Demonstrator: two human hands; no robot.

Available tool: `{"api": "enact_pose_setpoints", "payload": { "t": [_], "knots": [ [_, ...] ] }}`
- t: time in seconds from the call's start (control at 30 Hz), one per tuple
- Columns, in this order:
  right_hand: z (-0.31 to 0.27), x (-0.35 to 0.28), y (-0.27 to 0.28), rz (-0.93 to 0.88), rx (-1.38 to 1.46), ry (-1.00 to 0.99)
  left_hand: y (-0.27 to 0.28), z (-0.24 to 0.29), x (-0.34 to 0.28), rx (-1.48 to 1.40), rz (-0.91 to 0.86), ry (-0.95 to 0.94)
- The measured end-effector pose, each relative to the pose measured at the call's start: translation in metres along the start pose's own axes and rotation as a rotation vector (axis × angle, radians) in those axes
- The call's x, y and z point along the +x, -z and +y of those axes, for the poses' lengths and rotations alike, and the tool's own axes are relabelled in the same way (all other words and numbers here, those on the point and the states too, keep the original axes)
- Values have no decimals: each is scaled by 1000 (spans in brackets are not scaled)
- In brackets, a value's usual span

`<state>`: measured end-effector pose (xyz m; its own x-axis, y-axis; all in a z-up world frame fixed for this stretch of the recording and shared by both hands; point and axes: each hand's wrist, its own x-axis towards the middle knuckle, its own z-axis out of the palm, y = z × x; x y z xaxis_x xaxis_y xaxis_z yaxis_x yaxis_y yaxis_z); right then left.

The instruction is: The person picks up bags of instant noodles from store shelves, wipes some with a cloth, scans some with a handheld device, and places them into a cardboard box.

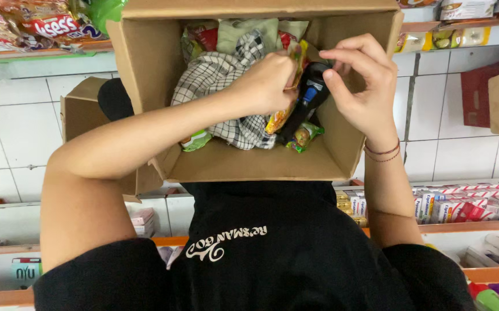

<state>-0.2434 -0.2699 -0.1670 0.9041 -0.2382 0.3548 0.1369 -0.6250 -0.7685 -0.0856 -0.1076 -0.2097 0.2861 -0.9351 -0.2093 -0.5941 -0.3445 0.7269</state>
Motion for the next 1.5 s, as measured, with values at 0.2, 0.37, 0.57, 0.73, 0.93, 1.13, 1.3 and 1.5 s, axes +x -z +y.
{"api": "enact_pose_setpoints", "payload": {
  "t": [0.2, 0.37, 0.57, 0.73, 0.93, 1.13, 1.3, 1.5],
  "knots": [
    [-3, 10, -10, -37, 125, -95, 64, 2, -58, -342, 290, -235],
    [-5, 17, -16, -195, 716, -330, 105, 16, -98, -762, 238, -267],
    [-22, 7, -16, 5, 684, -245, 101, 46, -119, -979, 556, -317],
    [-33, 8, -28, 192, 427, -115, 88, 47, -121, -350, 891, -255],
    [-33, 20, -35, 215, 491, -92, 87, 38, -124, -383, 1054, -277],
    [3, 27, -33, 215, 769, -265, 101, 41, -131, -279, 1156, -249],
    [15, 33, -31, 240, 1004, -31, 123, 46, -135, -132, 1255, -238],
    [-19, 57, -26, 236, 948, -103, 135, 45, -128, -327, 1261, -216]
  ]
}}
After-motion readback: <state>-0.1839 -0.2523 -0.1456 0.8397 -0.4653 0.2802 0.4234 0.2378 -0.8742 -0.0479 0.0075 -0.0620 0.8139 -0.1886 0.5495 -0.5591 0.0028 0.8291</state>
